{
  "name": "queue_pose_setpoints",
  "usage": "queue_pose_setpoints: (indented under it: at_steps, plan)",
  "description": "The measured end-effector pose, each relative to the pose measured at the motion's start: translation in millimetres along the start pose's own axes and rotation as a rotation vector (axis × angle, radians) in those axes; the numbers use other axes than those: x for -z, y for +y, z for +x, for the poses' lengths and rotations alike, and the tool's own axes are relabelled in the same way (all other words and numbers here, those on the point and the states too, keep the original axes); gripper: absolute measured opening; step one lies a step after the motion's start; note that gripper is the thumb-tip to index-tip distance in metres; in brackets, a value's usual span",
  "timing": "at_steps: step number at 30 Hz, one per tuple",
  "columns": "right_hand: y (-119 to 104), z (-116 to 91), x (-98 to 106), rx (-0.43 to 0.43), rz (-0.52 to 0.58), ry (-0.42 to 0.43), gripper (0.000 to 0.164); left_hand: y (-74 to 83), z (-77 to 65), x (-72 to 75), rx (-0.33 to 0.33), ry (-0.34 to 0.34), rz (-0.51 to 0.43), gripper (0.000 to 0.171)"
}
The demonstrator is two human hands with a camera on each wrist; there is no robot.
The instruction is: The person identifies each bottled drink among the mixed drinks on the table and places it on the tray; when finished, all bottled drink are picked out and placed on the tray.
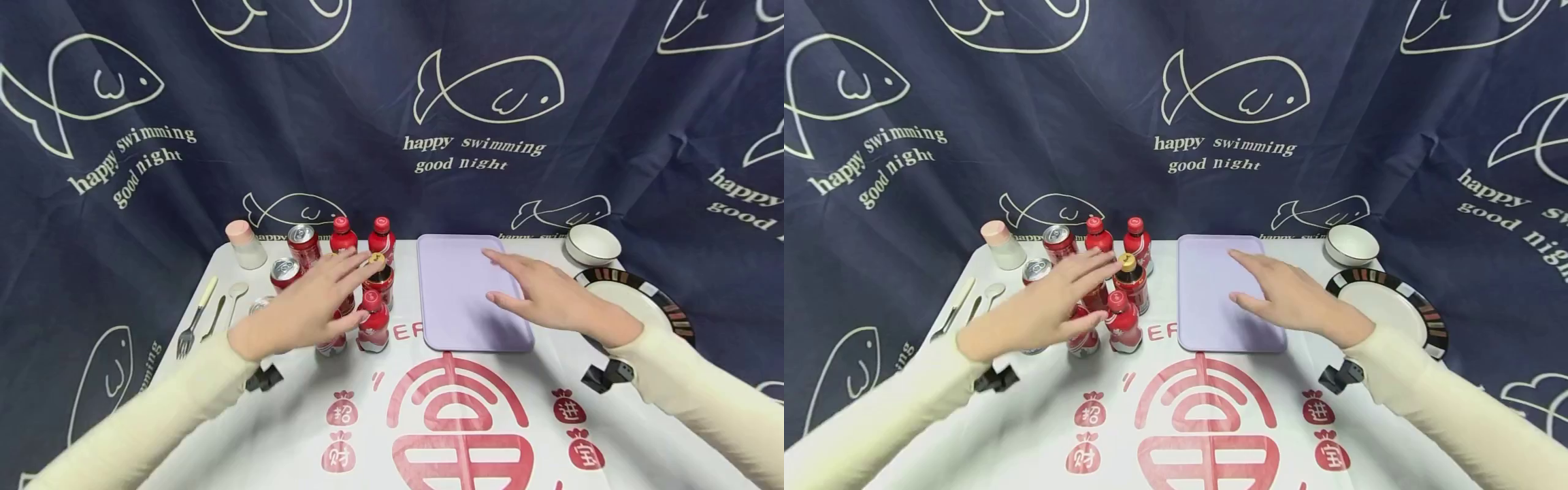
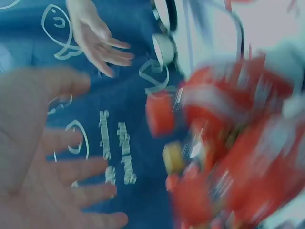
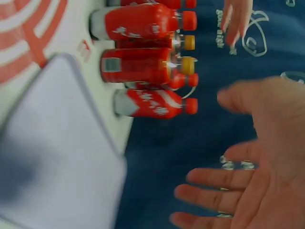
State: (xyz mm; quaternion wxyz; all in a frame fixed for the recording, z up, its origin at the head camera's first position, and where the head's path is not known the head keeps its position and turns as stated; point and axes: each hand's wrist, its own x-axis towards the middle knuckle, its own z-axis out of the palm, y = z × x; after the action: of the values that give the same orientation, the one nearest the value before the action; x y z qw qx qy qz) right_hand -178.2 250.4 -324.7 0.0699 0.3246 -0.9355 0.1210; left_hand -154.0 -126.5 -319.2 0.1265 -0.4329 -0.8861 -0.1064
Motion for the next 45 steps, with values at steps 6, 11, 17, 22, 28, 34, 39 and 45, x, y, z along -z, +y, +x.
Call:
queue_pose_setpoints:
  at_steps: [6,11,17,22,28,34,39,45]
  plan:
    - [16.6,-29.1,-37.4,-0.182,0.084,0.052,0.053,46.0,-36.0,-48.1,0.054,0.220,-0.143,0.071]
    - [25.6,-49.6,-58.0,-0.340,0.090,0.123,0.054,56.4,-36.1,-70.0,0.213,0.336,-0.221,0.077]
    - [35.6,-67.8,-89.1,-0.428,0.040,0.190,0.055,61.1,-22.8,-84.1,0.438,0.429,-0.319,0.084]
    - [46.7,-71.7,-105.4,-0.519,-0.004,0.200,0.050,60.2,-11.2,-102.4,0.610,0.468,-0.443,0.091]
    - [60.1,-71.3,-116.3,-0.616,0.061,0.122,0.049,60.5,-4.1,-124.0,0.649,0.504,-0.476,0.087]
    - [71.4,-72.6,-124.8,-0.657,0.152,0.100,0.043,57.8,0.1,-131.5,0.685,0.526,-0.457,0.078]
    - [76.9,-68.7,-126.0,-0.642,0.187,0.115,0.040,54.4,0.7,-132.0,0.687,0.528,-0.441,0.076]
    - [79.1,-68.6,-127.7,-0.692,0.241,0.147,0.039,51.5,1.1,-136.9,0.646,0.518,-0.412,0.077]
